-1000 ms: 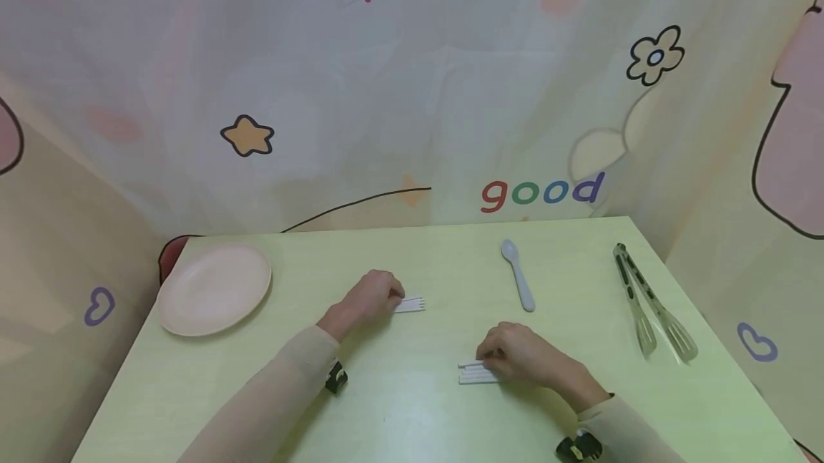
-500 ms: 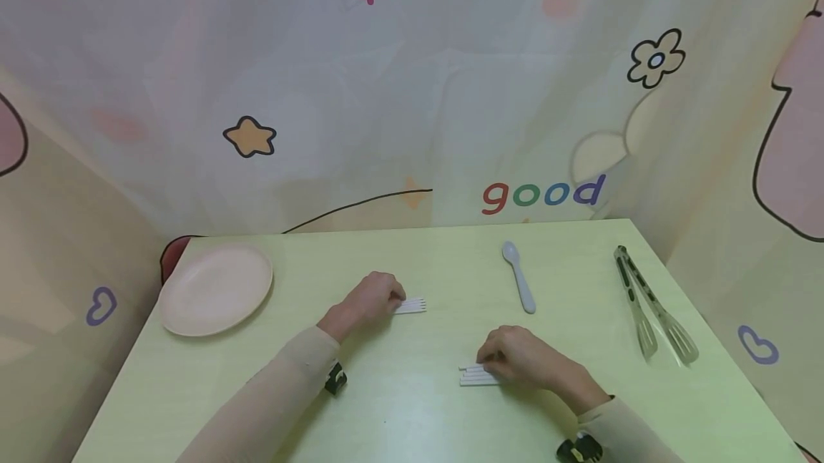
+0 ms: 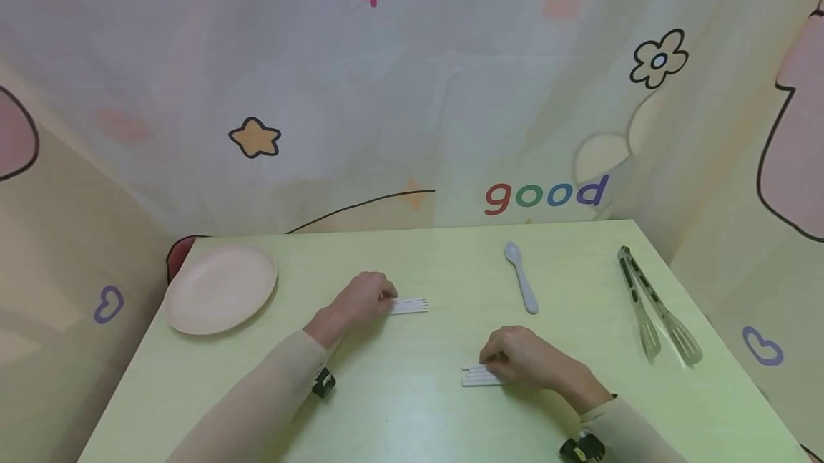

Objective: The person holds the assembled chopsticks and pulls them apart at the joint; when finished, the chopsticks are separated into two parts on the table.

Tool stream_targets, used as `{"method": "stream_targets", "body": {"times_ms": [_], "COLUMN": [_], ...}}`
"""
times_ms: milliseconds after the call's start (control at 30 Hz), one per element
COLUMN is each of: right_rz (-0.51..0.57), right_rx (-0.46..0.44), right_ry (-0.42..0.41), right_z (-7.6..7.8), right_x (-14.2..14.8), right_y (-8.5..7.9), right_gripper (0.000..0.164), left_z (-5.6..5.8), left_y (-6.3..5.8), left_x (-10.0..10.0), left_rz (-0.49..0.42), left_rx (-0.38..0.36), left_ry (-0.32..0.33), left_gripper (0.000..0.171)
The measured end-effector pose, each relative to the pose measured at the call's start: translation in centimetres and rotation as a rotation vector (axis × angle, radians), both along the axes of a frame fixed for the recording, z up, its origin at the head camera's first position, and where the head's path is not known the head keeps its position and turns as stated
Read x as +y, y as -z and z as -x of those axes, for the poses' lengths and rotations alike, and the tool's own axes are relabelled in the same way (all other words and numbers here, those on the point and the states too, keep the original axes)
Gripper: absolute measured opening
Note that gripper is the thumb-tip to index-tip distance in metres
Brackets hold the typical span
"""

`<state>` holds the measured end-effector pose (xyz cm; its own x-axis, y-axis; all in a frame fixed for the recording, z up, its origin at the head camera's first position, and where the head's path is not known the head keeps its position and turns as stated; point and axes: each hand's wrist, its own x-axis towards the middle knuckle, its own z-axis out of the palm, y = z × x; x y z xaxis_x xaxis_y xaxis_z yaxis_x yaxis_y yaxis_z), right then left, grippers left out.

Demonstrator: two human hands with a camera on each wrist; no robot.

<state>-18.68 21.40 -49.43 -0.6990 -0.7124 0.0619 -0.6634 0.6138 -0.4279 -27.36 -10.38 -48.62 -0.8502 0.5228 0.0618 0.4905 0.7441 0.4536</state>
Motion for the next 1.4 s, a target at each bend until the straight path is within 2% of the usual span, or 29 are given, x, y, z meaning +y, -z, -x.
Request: {"method": "stream_targets", "body": {"times_ms": [233, 333, 433, 633, 800, 967, 1100, 1233, 1400], "right_rz": [0.009, 0.014, 0.013, 0.011, 0.016, 0.016, 0.018, 0.027, 0.031], "right_rx": [-0.01, -0.023, -0.033, -0.024, -0.036, -0.058, -0.051, -0.046, -0.071], "right_ry": [0.018, 0.021, 0.021, 0.013, 0.016, 0.018, 0.011, 0.002, 0.009], "right_z": [-0.1, -0.1, 0.0, 0.3, 0.3, 0.1, 0.1, 0.2, 0.2], "right_x": [0.2, 0.3, 0.4, 0.4, 0.4, 0.3, 0.1, 0.0, 0.1], "right_y": [-0.3, -0.4, -0.6, -0.7, -0.4, -0.2, -0.1, -0.2, -0.2], "right_gripper": [0.013, 0.013, 0.014, 0.014, 0.014, 0.014, 0.014, 0.014, 0.014], "left_z": [-1.2, -2.1, -3.3, -6.1, -8.5, -10.7, -12.1, -12.8, -13.5], "left_y": [-1.0, -1.4, -1.7, -1.8, -1.5, -1.4, -1.5, -1.4, -0.6], "left_x": [-2.6, -3.9, -5.0, -7.2, -8.8, -9.1, -9.0, -9.0, -9.1], "left_rz": [-0.025, -0.027, -0.031, -0.039, -0.041, -0.028, -0.025, -0.038, -0.037], "left_rx": [0.098, 0.113, 0.091, 0.08, 0.061, 0.03, 0.017, 0.001, -0.017], "left_ry": [0.029, 0.022, -0.025, -0.166, -0.225, -0.265, -0.313, -0.328, -0.337], "left_gripper": [0.011, 0.01, 0.011, 0.011, 0.008, 0.006, 0.007, 0.01, 0.015]}}
